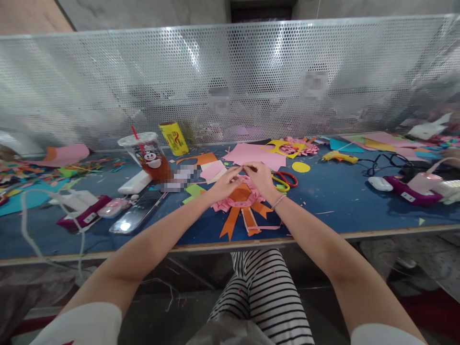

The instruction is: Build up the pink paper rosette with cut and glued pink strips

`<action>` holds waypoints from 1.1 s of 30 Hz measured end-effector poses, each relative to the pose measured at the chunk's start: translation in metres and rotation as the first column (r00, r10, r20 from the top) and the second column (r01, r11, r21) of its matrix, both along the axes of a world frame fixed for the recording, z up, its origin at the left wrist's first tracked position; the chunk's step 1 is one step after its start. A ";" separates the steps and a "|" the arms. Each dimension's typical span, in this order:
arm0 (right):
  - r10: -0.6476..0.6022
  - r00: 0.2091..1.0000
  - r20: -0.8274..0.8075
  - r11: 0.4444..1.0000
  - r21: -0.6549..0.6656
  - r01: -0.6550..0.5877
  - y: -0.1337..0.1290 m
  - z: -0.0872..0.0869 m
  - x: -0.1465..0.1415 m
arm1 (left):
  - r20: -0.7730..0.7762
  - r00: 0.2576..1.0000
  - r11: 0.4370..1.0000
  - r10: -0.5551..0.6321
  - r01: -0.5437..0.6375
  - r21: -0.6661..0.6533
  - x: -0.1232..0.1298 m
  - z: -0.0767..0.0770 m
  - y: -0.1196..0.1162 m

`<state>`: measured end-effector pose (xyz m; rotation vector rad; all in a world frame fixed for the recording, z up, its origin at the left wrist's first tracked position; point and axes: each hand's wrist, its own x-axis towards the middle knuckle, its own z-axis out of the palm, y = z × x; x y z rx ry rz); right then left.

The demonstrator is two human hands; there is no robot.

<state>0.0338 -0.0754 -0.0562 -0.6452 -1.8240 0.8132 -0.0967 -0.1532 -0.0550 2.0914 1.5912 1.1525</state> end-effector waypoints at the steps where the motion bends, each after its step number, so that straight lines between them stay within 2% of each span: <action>1: 0.009 1.000 -0.001 1.000 -0.027 -0.009 0.000 0.000 0.000 | -0.010 1.000 1.000 0.002 -0.002 -0.010 0.000 0.000 0.000; 6: 0.088 0.996 -0.012 0.990 -0.111 -0.089 0.003 0.000 0.000 | -0.070 0.997 0.999 0.022 -0.024 -0.025 -0.002 0.000 -0.002; 9: 0.103 0.995 -0.018 0.990 -0.099 -0.104 0.008 -0.002 0.001 | -0.105 0.994 1.000 0.019 -0.019 -0.005 -0.003 0.000 -0.003; 14: 0.060 0.998 0.017 0.998 -0.038 -0.060 0.013 -0.004 0.001 | -0.099 0.995 1.000 -0.001 0.003 0.021 -0.001 0.002 -0.004; 19: 0.153 0.988 0.015 0.985 -0.082 -0.151 0.018 -0.007 0.002 | -0.081 0.996 0.999 0.027 -0.025 0.030 0.003 0.008 -0.008; 22: 0.182 0.981 0.066 0.983 -0.028 -0.181 0.020 -0.007 0.004 | -0.082 0.995 0.998 0.049 -0.047 0.032 0.004 0.012 -0.010; 28: 0.100 0.970 0.221 0.980 0.145 -0.134 0.018 -0.004 0.009 | -0.126 0.992 0.999 0.030 -0.025 0.035 0.002 0.009 -0.009; 33: 0.069 0.960 0.272 0.965 0.226 -0.133 0.020 -0.004 0.010 | -0.164 0.986 0.999 0.007 -0.001 0.035 0.001 0.006 -0.009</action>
